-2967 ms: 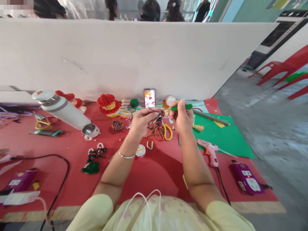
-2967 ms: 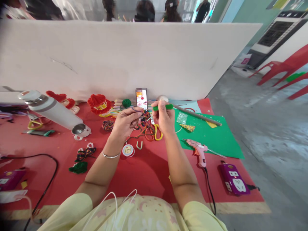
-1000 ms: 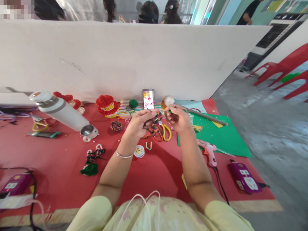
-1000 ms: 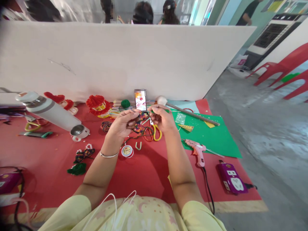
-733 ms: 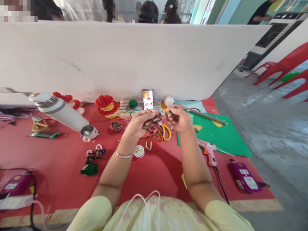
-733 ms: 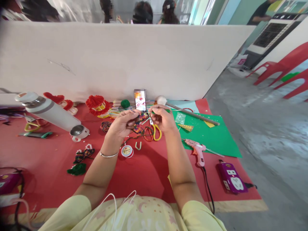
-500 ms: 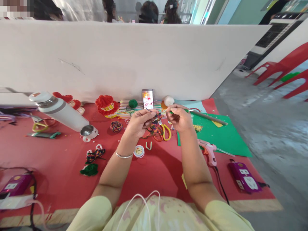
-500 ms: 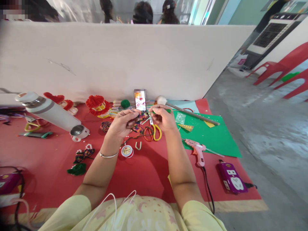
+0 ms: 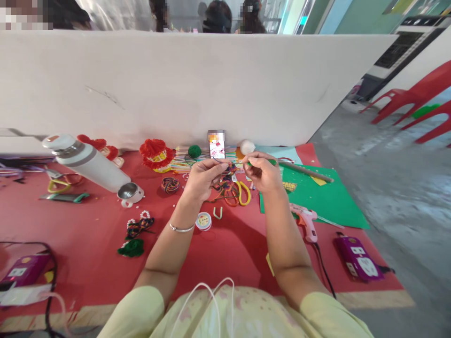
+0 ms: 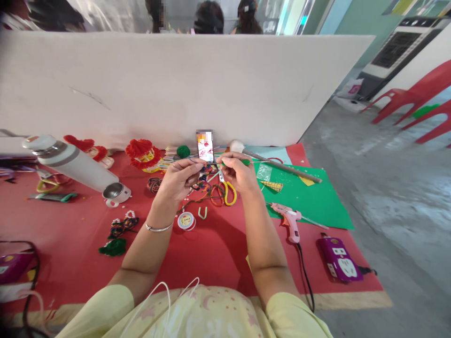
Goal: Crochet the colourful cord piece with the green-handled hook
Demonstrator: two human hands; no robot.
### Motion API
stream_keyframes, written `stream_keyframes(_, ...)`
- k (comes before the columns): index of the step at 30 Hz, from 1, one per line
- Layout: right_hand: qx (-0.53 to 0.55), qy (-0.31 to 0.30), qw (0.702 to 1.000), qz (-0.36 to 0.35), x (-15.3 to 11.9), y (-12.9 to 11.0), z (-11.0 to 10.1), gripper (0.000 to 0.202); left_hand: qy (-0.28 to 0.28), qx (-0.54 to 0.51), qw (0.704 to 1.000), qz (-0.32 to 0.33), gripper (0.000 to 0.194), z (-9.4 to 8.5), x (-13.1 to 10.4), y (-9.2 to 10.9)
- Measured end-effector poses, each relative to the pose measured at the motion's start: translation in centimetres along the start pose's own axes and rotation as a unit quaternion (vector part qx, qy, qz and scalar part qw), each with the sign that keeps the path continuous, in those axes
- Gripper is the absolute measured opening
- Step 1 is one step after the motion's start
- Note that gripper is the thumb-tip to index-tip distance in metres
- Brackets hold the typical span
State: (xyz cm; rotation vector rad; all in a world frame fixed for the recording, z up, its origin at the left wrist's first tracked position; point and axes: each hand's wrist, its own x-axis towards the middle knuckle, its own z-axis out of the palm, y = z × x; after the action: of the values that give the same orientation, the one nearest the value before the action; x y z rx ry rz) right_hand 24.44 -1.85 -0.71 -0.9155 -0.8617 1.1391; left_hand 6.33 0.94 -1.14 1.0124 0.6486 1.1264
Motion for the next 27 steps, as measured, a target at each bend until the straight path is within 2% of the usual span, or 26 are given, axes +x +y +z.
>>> stream_keyframes(12,-0.027,-0.04,0.999,0.001,-0.2,0.0,-0.3,0.012,-0.009,0.013,1.0,-0.011,0.023,-0.1,0.0,-0.1)
stream_keyframes(18,-0.023,-0.072,0.997,-0.032,-0.1,0.9,-0.3,0.018,-0.002,-0.011,1.0,-0.017,0.028,-0.3,0.1,-0.2)
stream_keyframes(20,-0.038,-0.08,0.994,-0.061,0.1,1.4,-0.2,0.024,0.01,-0.026,0.999,-0.02,0.032,-0.4,0.0,-0.2)
stream_keyframes(22,-0.088,-0.085,0.984,-0.126,0.2,1.8,-0.1,0.027,0.015,-0.032,0.999,-0.027,0.033,-0.4,-0.1,-0.1)
stream_keyframes(25,-0.188,-0.11,0.945,-0.244,0.2,2.1,0.1,0.027,-0.001,-0.022,0.999,-0.028,0.03,-0.4,-0.2,0.0)
stream_keyframes(27,-0.223,-0.127,0.923,-0.288,0.2,2.2,0.2,0.027,-0.006,-0.01,1.0,-0.02,0.032,-0.3,-0.2,0.0)
